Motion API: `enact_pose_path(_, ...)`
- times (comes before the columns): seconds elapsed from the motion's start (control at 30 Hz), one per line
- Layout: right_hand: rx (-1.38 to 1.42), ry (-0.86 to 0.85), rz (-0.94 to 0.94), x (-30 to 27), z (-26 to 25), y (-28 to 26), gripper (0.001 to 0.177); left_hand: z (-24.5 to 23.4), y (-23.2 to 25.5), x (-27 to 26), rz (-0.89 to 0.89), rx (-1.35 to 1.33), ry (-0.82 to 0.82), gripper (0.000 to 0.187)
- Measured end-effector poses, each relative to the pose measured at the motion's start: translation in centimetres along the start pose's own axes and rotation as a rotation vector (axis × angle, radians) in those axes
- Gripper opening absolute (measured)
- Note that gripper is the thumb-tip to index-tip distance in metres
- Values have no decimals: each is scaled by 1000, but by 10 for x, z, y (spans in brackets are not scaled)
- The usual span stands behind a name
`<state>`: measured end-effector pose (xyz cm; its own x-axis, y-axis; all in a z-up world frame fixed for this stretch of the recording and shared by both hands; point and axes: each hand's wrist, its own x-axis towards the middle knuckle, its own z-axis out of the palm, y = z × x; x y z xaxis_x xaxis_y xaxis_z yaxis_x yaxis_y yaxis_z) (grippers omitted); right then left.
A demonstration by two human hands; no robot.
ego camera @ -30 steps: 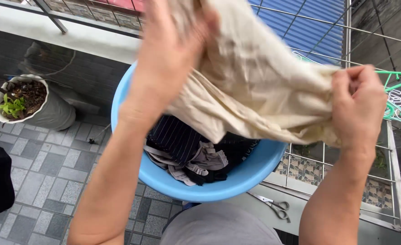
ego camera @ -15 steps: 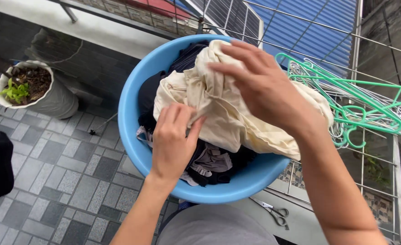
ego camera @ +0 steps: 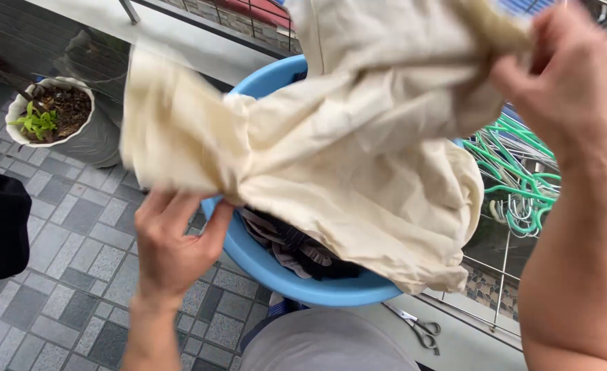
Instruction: Hanging clothes on hangers and trimming loose threads with scissors
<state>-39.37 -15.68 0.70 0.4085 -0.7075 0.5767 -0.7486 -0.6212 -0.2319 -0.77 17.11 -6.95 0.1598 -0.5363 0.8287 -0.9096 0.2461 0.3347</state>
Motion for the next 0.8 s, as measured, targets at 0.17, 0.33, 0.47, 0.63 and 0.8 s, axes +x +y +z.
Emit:
enact_pose_path(0.17,-362,-661,315,-27,-14,-29,50,0,-58,-64,-522,317,-520,35)
enact_pose_path(0.33,16,-344,64,-37,4,-37,33,17,8,4,-487,-34,113,39)
enact_pose_path(0.47,107,-336,-51,-22,40,-70,56,35,17,26,-385,-2,72,35)
enact_pose_path(0.63,-58,-424,78,-35,84,-30,55,20,-23,5,-725,-107,-105,47)
enact_pose_path(0.8,-77,-362,-8,-52,95,-10,51,-15,-47,-31,-1294,-320,-89,82)
